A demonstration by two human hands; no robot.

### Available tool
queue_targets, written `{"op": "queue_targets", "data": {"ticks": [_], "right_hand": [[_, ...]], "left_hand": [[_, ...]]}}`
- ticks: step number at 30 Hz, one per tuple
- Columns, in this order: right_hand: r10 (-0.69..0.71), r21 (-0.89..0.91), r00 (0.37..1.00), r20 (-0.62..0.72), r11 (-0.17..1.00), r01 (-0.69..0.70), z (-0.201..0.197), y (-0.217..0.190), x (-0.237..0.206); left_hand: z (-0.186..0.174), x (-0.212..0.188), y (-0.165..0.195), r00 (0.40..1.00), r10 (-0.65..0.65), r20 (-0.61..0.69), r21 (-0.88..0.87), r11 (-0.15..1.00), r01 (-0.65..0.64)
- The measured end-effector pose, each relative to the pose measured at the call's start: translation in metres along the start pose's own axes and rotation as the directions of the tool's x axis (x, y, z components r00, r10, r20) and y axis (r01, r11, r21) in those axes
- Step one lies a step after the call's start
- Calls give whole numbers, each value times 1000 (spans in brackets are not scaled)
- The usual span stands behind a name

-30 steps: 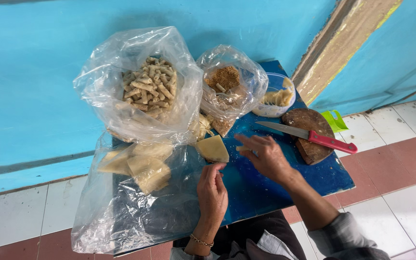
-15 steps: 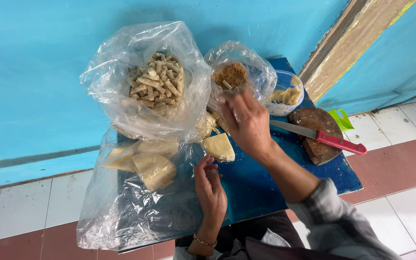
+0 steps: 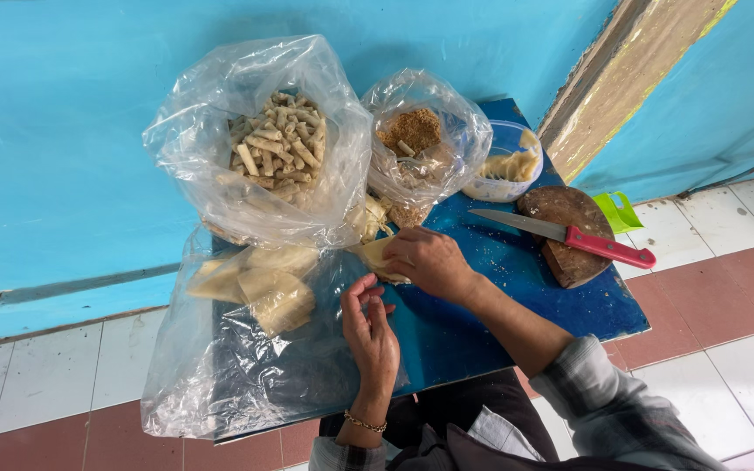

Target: The person sits on the floor at a small blue table, takes triangular dough pieces one at a time, spoons brown sugar filling onto them, and folds and pinches the dough closed around the filling, setting finished pieces aside with a pile of already wrapped pieces nearby.

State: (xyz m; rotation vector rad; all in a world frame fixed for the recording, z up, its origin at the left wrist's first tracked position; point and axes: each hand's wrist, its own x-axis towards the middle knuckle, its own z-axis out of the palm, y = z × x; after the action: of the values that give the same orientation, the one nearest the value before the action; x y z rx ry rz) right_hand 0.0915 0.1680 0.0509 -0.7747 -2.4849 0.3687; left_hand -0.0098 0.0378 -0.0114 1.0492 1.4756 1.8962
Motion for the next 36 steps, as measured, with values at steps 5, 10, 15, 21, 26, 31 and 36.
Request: {"op": "queue_targets", "data": {"ticks": [5, 10, 15, 21, 26, 31, 36], "right_hand": [[150, 84, 968, 203, 982, -170, -10, 18, 16], [271, 9, 919, 285, 959, -285, 4, 37, 24], [352, 290, 897, 267, 859, -423, 30, 75, 24], [558, 795, 814, 164, 413, -443, 12, 110, 2], [249, 309, 958, -143, 931, -196, -29, 62, -68], [-285, -225, 953, 100, 927, 301, -47, 1, -119], [-309, -285, 951, 25, 909, 303, -46, -14, -136]], "left_hand": [[-1, 2, 4, 1000, -18, 14, 26, 1000, 18], [5, 1, 16, 981, 166, 99, 405, 894, -192], [17, 5, 18, 915, 68, 397, 778, 504, -375], [14, 3, 11, 921, 92, 378, 792, 483, -373], [11, 5, 7, 921, 146, 360, 745, 549, -379], [-1, -2, 11, 879, 223, 420, 643, 611, -462], [-7, -23, 18, 733, 131, 668, 600, 488, -634]]}}
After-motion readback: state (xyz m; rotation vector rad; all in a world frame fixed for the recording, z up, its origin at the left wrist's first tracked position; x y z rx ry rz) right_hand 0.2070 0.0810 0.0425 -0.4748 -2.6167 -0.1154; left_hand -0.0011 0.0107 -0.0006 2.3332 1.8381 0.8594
